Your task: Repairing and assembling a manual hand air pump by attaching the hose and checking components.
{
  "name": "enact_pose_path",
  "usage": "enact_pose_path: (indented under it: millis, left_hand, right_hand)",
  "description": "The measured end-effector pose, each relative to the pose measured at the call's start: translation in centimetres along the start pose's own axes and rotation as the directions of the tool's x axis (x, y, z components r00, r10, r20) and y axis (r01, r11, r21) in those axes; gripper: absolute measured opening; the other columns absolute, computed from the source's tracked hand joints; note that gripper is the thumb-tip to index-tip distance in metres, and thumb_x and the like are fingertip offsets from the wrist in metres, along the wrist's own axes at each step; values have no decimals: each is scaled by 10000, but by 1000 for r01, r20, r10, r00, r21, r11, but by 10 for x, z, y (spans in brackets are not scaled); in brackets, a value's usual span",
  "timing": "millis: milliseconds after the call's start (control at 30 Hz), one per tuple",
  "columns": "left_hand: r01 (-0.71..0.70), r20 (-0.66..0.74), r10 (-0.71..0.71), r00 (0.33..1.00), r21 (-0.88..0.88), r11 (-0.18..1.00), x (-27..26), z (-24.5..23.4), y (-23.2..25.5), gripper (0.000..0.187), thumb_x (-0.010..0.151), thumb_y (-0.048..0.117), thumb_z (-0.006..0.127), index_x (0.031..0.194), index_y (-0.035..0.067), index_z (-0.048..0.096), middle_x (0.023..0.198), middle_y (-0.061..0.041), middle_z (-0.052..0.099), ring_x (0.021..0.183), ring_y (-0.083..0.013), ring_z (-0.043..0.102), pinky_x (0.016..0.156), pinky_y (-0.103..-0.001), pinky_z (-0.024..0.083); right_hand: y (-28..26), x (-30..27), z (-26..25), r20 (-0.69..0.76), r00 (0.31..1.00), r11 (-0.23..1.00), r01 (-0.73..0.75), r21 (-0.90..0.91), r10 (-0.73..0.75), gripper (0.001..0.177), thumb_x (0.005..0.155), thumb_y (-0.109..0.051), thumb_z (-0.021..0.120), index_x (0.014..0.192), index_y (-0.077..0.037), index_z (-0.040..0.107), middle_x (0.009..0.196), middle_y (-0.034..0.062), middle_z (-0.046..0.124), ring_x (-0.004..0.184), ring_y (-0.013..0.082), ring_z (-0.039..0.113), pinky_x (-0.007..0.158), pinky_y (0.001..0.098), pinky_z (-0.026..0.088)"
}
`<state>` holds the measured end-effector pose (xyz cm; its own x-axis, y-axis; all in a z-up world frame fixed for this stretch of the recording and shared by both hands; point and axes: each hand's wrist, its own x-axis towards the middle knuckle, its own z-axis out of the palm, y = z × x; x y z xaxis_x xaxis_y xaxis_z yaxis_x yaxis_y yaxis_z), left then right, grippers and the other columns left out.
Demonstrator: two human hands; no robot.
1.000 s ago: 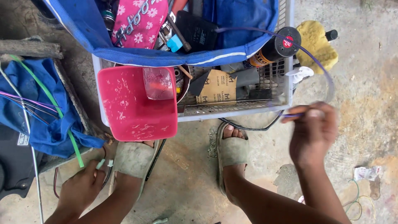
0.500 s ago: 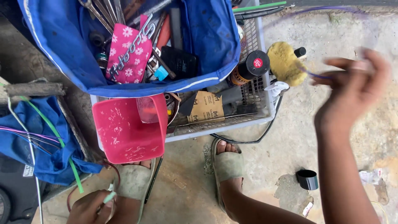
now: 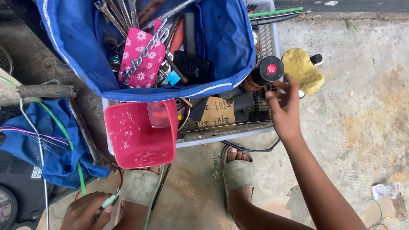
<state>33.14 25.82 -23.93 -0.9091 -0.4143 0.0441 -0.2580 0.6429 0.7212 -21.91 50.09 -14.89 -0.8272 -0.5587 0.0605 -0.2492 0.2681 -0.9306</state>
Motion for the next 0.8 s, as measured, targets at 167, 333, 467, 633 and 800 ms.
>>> enact_pose_path:
  millis: [167,333,467,633,800]
  left_hand:
    - [44,-46,-43,998,19,999,-1,-11,2,267,746,183,745,961,30,705,826,-129,734,772,-286,758,708,-381,588]
    - [118,-65,-115,991,45,992,-8,-26,-10,277,698,174,757,932,30,722,814,-123,731,792,-265,762,764,-382,585]
    - [90,-133,-80,988,75,993,-22,-41,-19,202,777,164,698,952,64,714,880,-92,744,851,-234,751,823,-349,583]
    - [152,-192,-126,973,126,980,-33,-51,-39,209,853,168,679,1028,58,711,970,-94,733,934,-248,737,916,-357,569]
    - [283,-195,-233,953,289,914,-25,-59,-36,279,804,107,720,1080,88,763,919,-92,730,709,-173,711,658,-262,563]
  right_hand:
    - [5,15,-13,-207,973,989,83,-120,-106,428,1100,-21,607,1485,-46,422,1238,83,564,1048,136,566,874,282,512]
    - [3,15,-18,-148,968,923,141,-358,-205,89,1121,-26,600,1209,-21,619,1099,76,657,921,154,621,819,301,532]
    - [-29,4,-8,18,986,788,145,-598,-168,114,1009,-41,631,1074,-11,719,981,160,673,779,252,659,684,347,535]
    - [10,11,-2,170,966,694,-14,-720,196,239,921,-130,631,1122,-61,742,850,201,736,768,362,731,716,457,562]
    - [75,30,13,228,963,466,138,-874,142,234,942,-205,683,1095,-31,718,847,254,712,825,452,697,760,552,554]
